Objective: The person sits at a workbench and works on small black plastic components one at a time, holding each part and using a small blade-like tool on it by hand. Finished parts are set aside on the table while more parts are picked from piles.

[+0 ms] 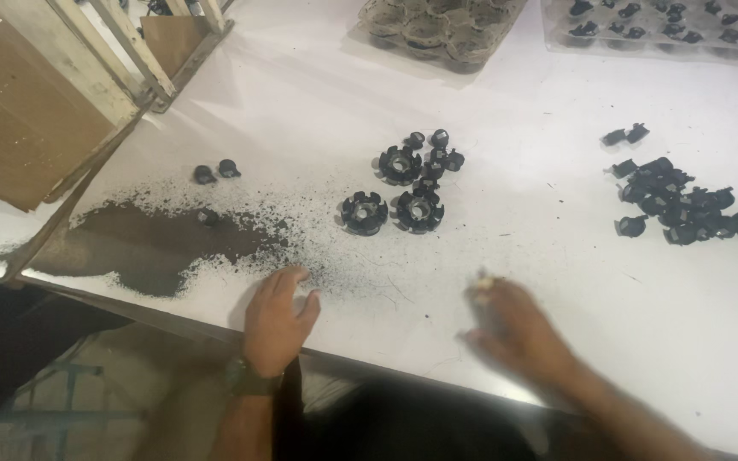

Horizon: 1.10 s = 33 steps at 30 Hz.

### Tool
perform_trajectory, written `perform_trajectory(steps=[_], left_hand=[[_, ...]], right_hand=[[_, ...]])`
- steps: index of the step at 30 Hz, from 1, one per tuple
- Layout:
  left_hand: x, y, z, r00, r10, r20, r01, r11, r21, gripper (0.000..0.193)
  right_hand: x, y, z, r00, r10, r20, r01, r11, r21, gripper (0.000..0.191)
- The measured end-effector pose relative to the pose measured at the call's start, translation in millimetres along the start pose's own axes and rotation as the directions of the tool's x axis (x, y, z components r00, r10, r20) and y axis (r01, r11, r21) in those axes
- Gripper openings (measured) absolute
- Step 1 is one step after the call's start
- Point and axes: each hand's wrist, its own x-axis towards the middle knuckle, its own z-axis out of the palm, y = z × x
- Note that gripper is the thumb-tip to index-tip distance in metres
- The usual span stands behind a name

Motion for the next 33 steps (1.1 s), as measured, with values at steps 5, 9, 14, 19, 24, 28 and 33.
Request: perform_trajectory(steps=[5,9,14,19,24,28,33], left_hand=[[27,37,22,0.951,0.067,0.302,-0.033,0.993,-0.117,0.054],[73,67,41,0.916,0.184,0.356,-0.183,0.982,-0.038,0.079],[140,101,90,0.899,0.028,0.438,-0.184,0.930,0.319,0.106],[146,121,123,0.867,0.066,0.494,-0.237,0.927,0.292,0.105],[100,119,100,0.627,0.347,0.698,-0.457,0.889,-0.031,0.108],[108,108,68,0.500,0.291,0.816,-0.457,0.889,-0.037,0.108],[195,106,72,0.798,0.111,0.593,-0.270,0.945,0.186,0.093]], right_hand=[[-19,-29,76,0.890,-0.442,0.116,0.368,0.843,0.392,0.056],[-22,0,85,0.930,-0.069,-0.362,0.276,0.782,0.559,0.043],[-35,43,84,0.808,0.113,-0.579,0.456,0.502,0.735,0.035],[-43,61,88,0.712,0.017,-0.702,0.579,0.553,0.599,0.030],[-52,63,88,0.684,0.091,-0.724,0.507,0.655,0.561,0.023],[-44,54,81,0.819,0.036,-0.573,0.272,0.855,0.442,0.026],[-28,20,83,0.848,-0.090,-0.523,0.088,0.996,-0.029,0.040]])
